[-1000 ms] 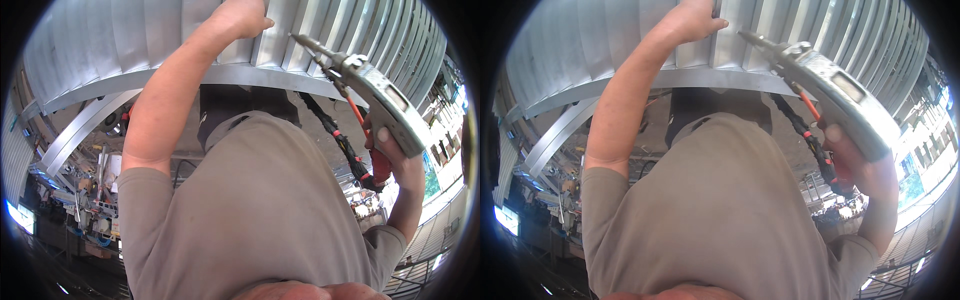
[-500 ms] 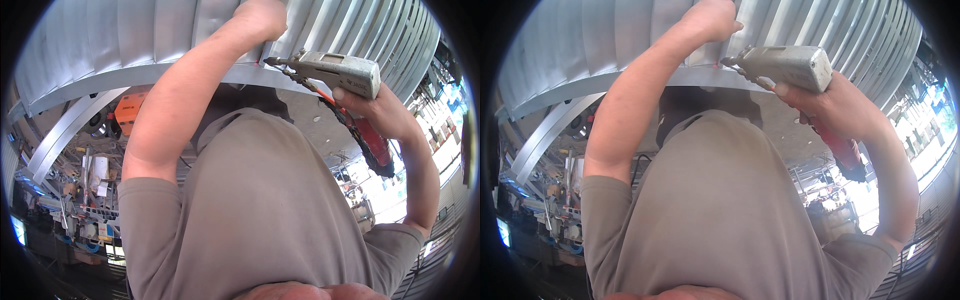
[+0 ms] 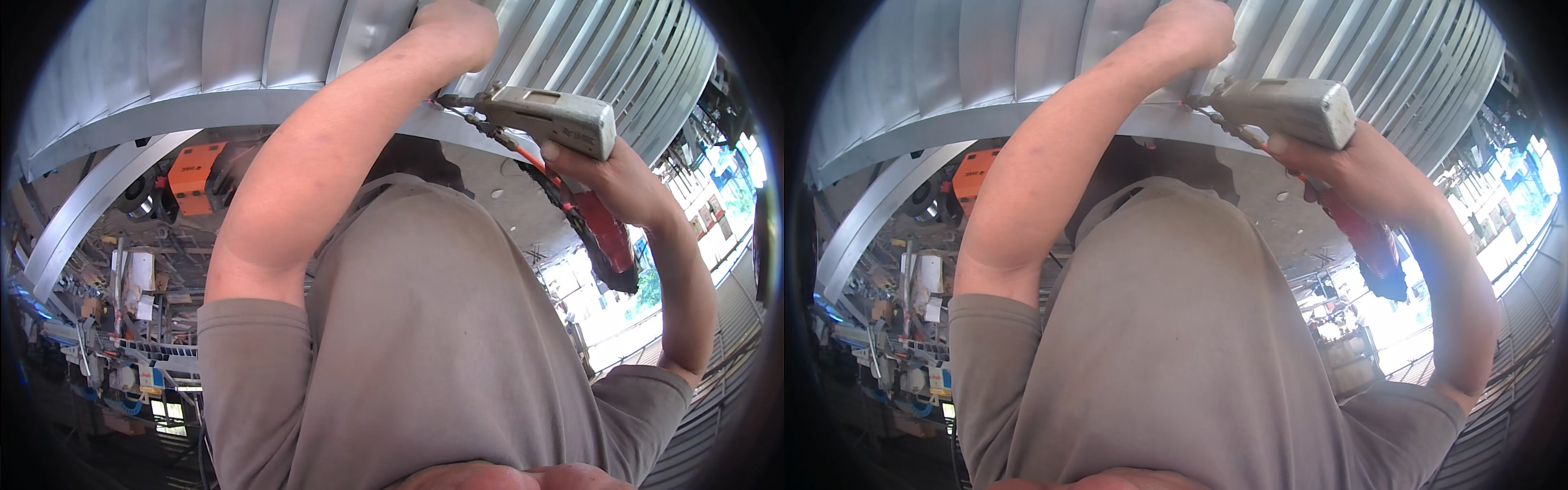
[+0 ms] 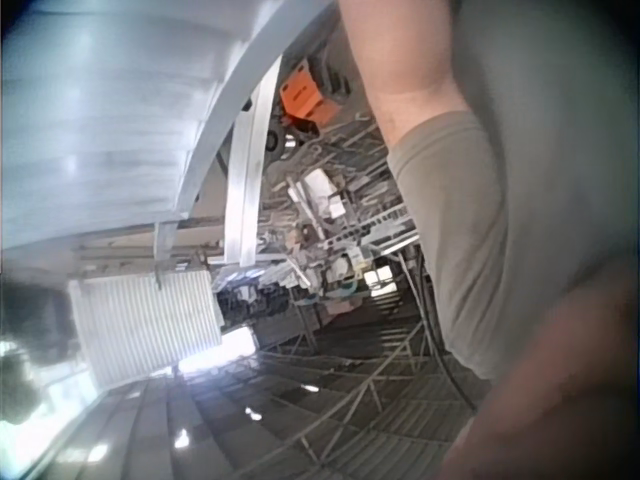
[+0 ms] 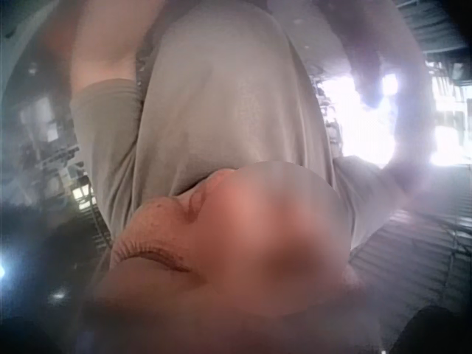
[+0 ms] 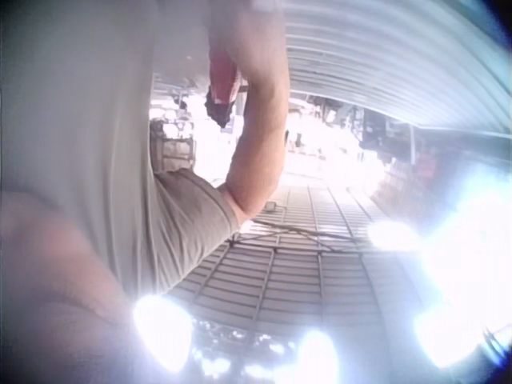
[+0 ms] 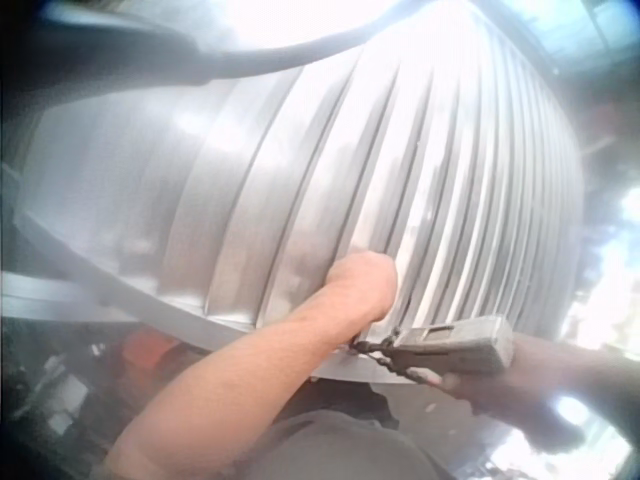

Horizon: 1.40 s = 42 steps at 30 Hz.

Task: The person welds seams on a large curved metal duct using a handheld welding torch. They repeatedly position the torch along the seam, apply welds, and adjust the duct with their other hand to maintain alignment.

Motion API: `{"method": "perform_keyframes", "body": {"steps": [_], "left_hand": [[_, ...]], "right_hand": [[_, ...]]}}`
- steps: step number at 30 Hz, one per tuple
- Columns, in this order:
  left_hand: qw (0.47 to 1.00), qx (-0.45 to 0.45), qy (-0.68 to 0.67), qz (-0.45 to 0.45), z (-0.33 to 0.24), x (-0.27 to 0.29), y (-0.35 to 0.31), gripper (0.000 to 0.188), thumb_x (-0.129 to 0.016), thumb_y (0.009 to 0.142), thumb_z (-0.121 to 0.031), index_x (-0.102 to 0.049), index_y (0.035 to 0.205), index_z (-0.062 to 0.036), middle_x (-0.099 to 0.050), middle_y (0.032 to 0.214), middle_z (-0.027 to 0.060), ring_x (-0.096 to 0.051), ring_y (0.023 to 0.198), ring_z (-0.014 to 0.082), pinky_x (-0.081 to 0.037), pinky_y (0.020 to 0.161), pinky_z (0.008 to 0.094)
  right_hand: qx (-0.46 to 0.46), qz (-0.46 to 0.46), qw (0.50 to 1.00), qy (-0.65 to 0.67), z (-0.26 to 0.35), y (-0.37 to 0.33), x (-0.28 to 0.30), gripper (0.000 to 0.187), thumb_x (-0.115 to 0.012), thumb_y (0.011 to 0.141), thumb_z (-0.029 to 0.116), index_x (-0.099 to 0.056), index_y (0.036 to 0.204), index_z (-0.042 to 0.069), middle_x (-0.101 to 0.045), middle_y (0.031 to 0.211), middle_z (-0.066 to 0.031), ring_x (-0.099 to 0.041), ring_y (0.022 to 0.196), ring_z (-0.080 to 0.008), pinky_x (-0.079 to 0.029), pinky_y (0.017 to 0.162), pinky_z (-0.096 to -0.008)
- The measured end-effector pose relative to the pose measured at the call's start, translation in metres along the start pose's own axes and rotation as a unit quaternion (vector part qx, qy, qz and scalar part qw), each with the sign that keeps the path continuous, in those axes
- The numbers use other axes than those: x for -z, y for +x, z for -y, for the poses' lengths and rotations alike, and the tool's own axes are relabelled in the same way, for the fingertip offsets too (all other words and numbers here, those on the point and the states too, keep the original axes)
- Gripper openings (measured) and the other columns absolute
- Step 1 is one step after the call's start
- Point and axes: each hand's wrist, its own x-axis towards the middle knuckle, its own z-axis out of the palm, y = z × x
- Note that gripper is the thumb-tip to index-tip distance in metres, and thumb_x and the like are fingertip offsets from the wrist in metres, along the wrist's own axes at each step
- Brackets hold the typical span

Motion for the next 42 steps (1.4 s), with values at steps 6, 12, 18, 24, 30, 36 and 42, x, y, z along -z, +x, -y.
{"method": "perform_keyframes", "body": {"steps": [6,12,18,24,30,36,42], "left_hand": [[1.000,-0.001,-0.015,-0.003,0.003,0.000,-0.001,0.022,-0.063,0.091,-0.009,-0.080,0.105,-0.0037,-0.076,0.109,0.0214,-0.075,0.105,0.0333,-0.061,0.089,0.0440],[1.000,-0.010,-0.008,-0.005,0.006,0.001,-0.001,0.022,-0.063,0.091,-0.009,-0.080,0.105,-0.0032,-0.076,0.110,0.0217,-0.075,0.106,0.0337,-0.060,0.089,0.0440],[1.000,-0.007,-0.016,0.000,0.003,0.002,-0.003,0.023,-0.063,0.091,-0.009,-0.079,0.106,-0.0027,-0.076,0.110,0.0215,-0.074,0.107,0.0338,-0.061,0.089,0.0442],[1.000,-0.007,-0.026,0.003,0.002,0.003,-0.003,0.024,-0.063,0.092,-0.009,-0.079,0.108,-0.0030,-0.076,0.113,0.0208,-0.074,0.108,0.0336,-0.060,0.090,0.0442],[0.999,0.005,-0.045,0.006,0.001,0.004,-0.004,0.024,-0.062,0.093,-0.010,-0.079,0.109,-0.0033,-0.075,0.116,0.0208,-0.073,0.111,0.0332,-0.060,0.092,0.0442],[0.999,-0.002,-0.039,0.005,0.003,0.003,-0.003,0.024,-0.062,0.093,-0.010,-0.079,0.109,-0.0024,-0.075,0.117,0.0209,-0.073,0.111,0.0330,-0.060,0.092,0.0438],[0.999,0.001,-0.041,-0.017,0.000,-0.002,0.000,0.023,-0.063,0.092,-0.011,-0.079,0.106,-0.0022,-0.076,0.112,0.0209,-0.075,0.105,0.0341,-0.061,0.088,0.0443]], "right_hand": [[-0.018,-0.080,0.996,0.026,0.005,-0.027,-0.019,0.049,-0.069,0.102,0.039,-0.061,0.131,0.001,-0.067,0.100,-0.0045,-0.062,0.089,-0.0122,-0.054,0.079,-0.0305],[-0.050,-0.045,0.997,0.046,-0.001,-0.031,-0.015,0.049,-0.068,0.102,0.039,-0.061,0.131,0.001,-0.067,0.099,-0.0049,-0.063,0.088,-0.0130,-0.054,0.079,-0.0306],[-0.024,-0.026,0.999,-0.013,0.011,-0.014,-0.006,0.050,-0.067,0.102,0.039,-0.061,0.136,0.002,-0.067,0.099,-0.0056,-0.063,0.088,-0.0140,-0.054,0.080,-0.0316],[-0.016,0.002,1.000,0.012,0.016,0.001,-0.006,0.050,-0.067,0.103,0.037,-0.060,0.140,0.003,-0.069,0.104,-0.0057,-0.061,0.091,-0.0142,-0.053,0.085,-0.0326],[-0.011,-0.008,1.000,0.013,0.007,0.004,-0.008,0.051,-0.068,0.102,0.037,-0.060,0.140,0.004,-0.069,0.105,-0.0056,-0.062,0.092,-0.0146,-0.053,0.085,-0.0325],[-0.019,-0.006,1.000,0.001,0.026,0.003,-0.014,0.052,-0.067,0.103,0.037,-0.059,0.141,0.004,-0.069,0.107,-0.0065,-0.062,0.093,-0.0151,-0.055,0.086,-0.0334],[0.005,-0.018,1.000,-0.004,0.044,-0.006,-0.019,0.052,-0.067,0.103,0.038,-0.059,0.142,0.004,-0.069,0.107,-0.0067,-0.062,0.093,-0.0147,-0.055,0.084,-0.0324]]}}
